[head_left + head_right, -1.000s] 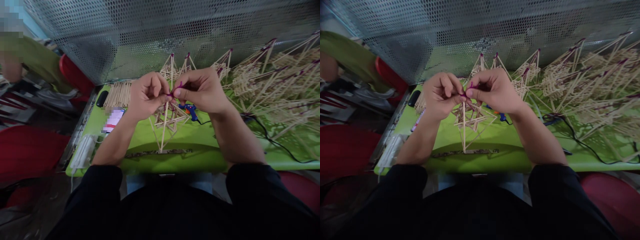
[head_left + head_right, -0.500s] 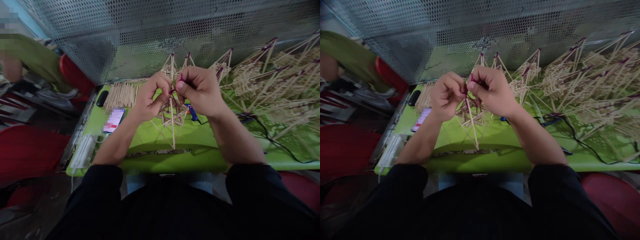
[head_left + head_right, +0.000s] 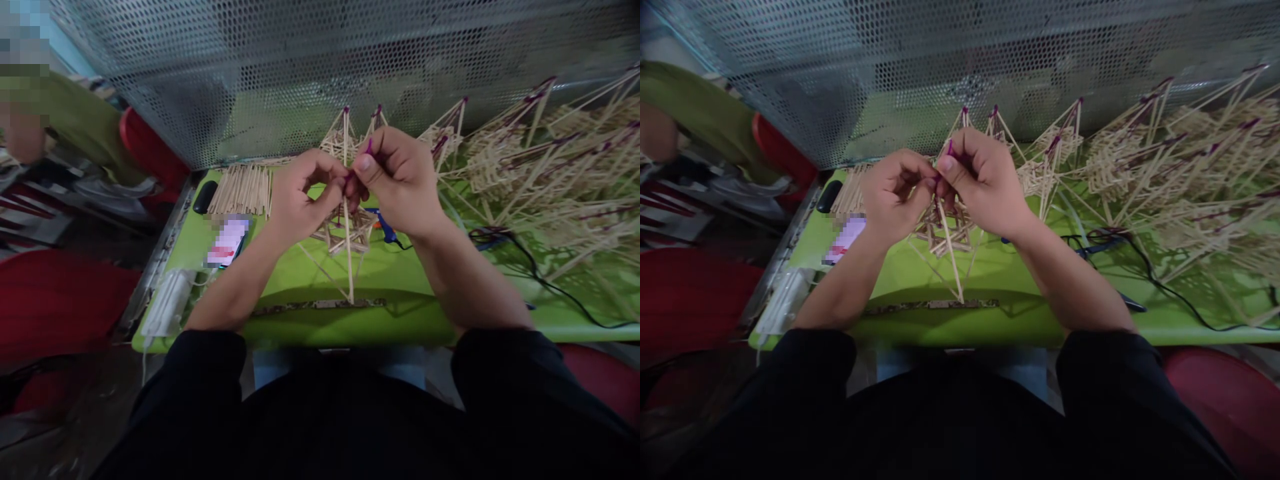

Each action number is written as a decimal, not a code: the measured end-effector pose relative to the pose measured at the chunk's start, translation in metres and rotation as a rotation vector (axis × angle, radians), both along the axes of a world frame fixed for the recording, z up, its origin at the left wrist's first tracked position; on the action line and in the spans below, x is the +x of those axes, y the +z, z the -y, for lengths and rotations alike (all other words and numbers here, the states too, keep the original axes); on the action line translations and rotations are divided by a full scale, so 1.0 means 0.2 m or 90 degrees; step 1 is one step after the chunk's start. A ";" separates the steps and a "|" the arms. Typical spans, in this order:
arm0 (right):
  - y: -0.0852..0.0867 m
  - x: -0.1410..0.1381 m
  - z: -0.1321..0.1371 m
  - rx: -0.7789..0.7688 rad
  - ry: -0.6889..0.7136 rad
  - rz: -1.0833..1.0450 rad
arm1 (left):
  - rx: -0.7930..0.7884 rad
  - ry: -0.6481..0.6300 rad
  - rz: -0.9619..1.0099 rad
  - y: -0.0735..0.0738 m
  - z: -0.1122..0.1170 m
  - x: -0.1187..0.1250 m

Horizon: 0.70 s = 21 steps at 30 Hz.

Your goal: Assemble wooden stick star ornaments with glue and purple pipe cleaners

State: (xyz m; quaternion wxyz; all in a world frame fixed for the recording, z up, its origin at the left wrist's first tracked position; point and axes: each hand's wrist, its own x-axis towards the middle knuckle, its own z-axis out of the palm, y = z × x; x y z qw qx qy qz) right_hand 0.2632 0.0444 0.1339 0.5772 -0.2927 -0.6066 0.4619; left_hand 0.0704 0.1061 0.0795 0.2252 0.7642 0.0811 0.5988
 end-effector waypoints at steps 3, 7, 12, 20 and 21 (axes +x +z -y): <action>0.00 0.00 -0.01 0.027 0.007 0.003 | 0.011 0.015 -0.003 0.03 0.01 -0.01; 0.02 0.00 0.00 0.042 0.018 -0.003 | 0.101 -0.017 -0.006 0.09 0.01 -0.01; 0.04 0.01 0.02 -0.023 0.032 0.032 | 0.140 -0.076 -0.058 0.12 -0.01 -0.03; 0.07 0.05 0.02 0.068 -0.079 0.058 | 0.076 -0.133 -0.105 0.10 0.01 -0.04; 0.08 0.05 0.03 0.069 -0.080 0.067 | 0.046 -0.126 -0.107 0.08 0.01 -0.04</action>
